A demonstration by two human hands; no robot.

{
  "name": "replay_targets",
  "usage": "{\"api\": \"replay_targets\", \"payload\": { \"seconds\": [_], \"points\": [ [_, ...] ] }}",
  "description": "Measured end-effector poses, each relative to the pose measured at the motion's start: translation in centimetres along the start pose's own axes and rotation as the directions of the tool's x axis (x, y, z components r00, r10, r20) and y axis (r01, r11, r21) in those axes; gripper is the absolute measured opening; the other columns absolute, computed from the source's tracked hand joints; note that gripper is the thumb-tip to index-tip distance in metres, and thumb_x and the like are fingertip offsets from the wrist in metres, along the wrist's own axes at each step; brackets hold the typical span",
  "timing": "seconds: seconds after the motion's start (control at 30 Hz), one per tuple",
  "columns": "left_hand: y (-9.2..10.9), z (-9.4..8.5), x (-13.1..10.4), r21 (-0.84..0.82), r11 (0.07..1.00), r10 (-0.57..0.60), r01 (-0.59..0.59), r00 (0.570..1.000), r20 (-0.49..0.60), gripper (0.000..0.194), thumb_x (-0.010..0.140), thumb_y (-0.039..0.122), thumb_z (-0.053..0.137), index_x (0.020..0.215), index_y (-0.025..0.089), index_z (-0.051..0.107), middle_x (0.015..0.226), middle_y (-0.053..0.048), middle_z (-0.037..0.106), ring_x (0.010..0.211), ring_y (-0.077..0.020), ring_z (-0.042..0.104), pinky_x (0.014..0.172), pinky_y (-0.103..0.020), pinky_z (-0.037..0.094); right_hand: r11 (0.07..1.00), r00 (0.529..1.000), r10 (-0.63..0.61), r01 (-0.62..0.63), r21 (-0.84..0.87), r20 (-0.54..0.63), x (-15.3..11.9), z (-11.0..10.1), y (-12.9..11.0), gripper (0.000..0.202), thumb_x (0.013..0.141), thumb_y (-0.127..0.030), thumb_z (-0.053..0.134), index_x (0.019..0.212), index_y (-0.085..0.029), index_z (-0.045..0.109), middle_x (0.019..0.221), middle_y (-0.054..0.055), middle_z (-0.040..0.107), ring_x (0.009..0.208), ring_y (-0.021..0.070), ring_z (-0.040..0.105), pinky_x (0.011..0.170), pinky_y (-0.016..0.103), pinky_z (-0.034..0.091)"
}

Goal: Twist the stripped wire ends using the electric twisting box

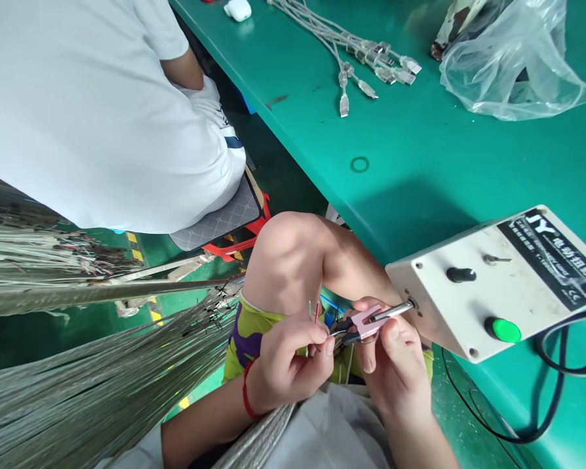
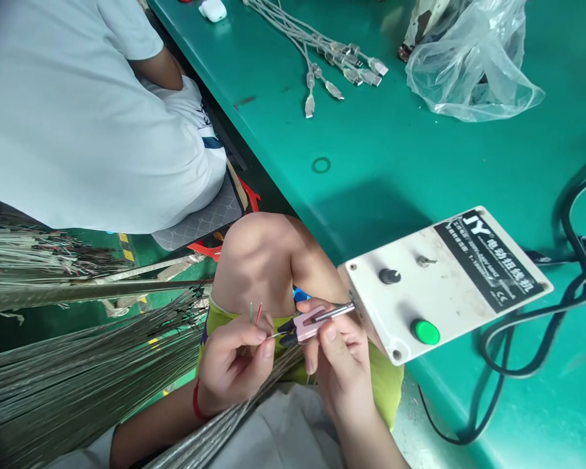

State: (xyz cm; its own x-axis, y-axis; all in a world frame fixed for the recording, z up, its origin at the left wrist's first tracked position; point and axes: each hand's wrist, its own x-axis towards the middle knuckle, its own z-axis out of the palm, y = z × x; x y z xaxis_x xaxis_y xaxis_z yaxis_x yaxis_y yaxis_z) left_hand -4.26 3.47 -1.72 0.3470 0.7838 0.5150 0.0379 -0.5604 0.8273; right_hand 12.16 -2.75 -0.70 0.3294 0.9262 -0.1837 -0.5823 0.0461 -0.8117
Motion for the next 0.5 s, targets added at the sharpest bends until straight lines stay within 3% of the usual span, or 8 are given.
{"api": "replay_targets", "payload": {
  "seconds": [0.07, 0.23, 0.33, 0.4, 0.5],
  "points": [
    [0.0, 0.0, 0.1, 0.005, 1.0, 0.0, 0.0, 1.0, 0.013, 0.01, 0.115, 0.017, 0.072, 0.122, 0.023, 0.066, 0.088, -0.001, 0.078, 0.066, -0.0129, 0.068, 0.07, -0.025, 0.065, 1.0, 1.0, 0.005, -0.005, 0.011, -0.015, 0.1, 0.4, -0.3, 0.041, 0.113, -0.055, 0.083, 0.087, -0.024, 0.089, 0.052, -0.002, 0.065, 0.048, 0.0152, 0.041, 0.061, 0.033, 0.041],
    [-0.2, 0.0, 0.2, -0.005, 1.0, 0.03, -0.03, 0.999, 0.029, 0.012, 0.114, 0.015, 0.072, 0.122, 0.021, 0.066, 0.086, 0.0, 0.077, 0.063, -0.0121, 0.065, 0.067, -0.024, 0.063, 0.999, 0.999, 0.024, -0.025, -0.023, -0.023, 0.5, 0.3, -0.2, 0.038, 0.109, -0.062, 0.085, 0.108, -0.025, 0.092, 0.051, -0.003, 0.064, 0.054, 0.0184, 0.05, 0.067, 0.034, 0.047],
    [-0.4, -0.1, 0.1, -0.049, 0.998, 0.042, -0.04, 0.999, 0.034, 0.016, 0.113, 0.012, 0.07, 0.125, 0.021, 0.066, 0.088, -0.001, 0.077, 0.065, -0.0128, 0.066, 0.069, -0.026, 0.064, 0.983, 0.998, 0.041, -0.032, -0.179, 0.045, 0.4, -0.3, -0.5, 0.05, 0.116, -0.067, 0.071, 0.097, -0.024, 0.088, 0.058, -0.001, 0.065, 0.055, 0.0176, 0.047, 0.057, 0.032, 0.037],
    [-0.5, -0.2, -0.2, -0.075, 0.997, 0.038, -0.035, 0.999, 0.035, 0.019, 0.112, 0.01, 0.069, 0.127, 0.021, 0.066, 0.091, -0.002, 0.077, 0.07, -0.0143, 0.069, 0.073, -0.028, 0.065, 0.918, 0.992, 0.022, 0.028, -0.395, 0.12, -0.4, -0.7, -1.4, 0.06, 0.123, -0.062, 0.06, 0.082, -0.023, 0.081, 0.06, 0.001, 0.063, 0.055, 0.017, 0.048, 0.054, 0.031, 0.034],
    [-0.4, -0.3, -0.6, -0.077, 0.997, 0.002, 0.001, 0.999, 0.033, 0.021, 0.112, 0.009, 0.069, 0.129, 0.022, 0.066, 0.095, -0.003, 0.079, 0.075, -0.0156, 0.072, 0.077, -0.03, 0.067, 0.666, 0.975, -0.129, 0.222, -0.712, 0.184, -3.2, -2.2, -4.0, 0.048, 0.12, -0.044, 0.069, 0.077, -0.024, 0.078, 0.063, 0.001, 0.065, 0.057, 0.0186, 0.059, 0.056, 0.032, 0.045]
  ]
}}
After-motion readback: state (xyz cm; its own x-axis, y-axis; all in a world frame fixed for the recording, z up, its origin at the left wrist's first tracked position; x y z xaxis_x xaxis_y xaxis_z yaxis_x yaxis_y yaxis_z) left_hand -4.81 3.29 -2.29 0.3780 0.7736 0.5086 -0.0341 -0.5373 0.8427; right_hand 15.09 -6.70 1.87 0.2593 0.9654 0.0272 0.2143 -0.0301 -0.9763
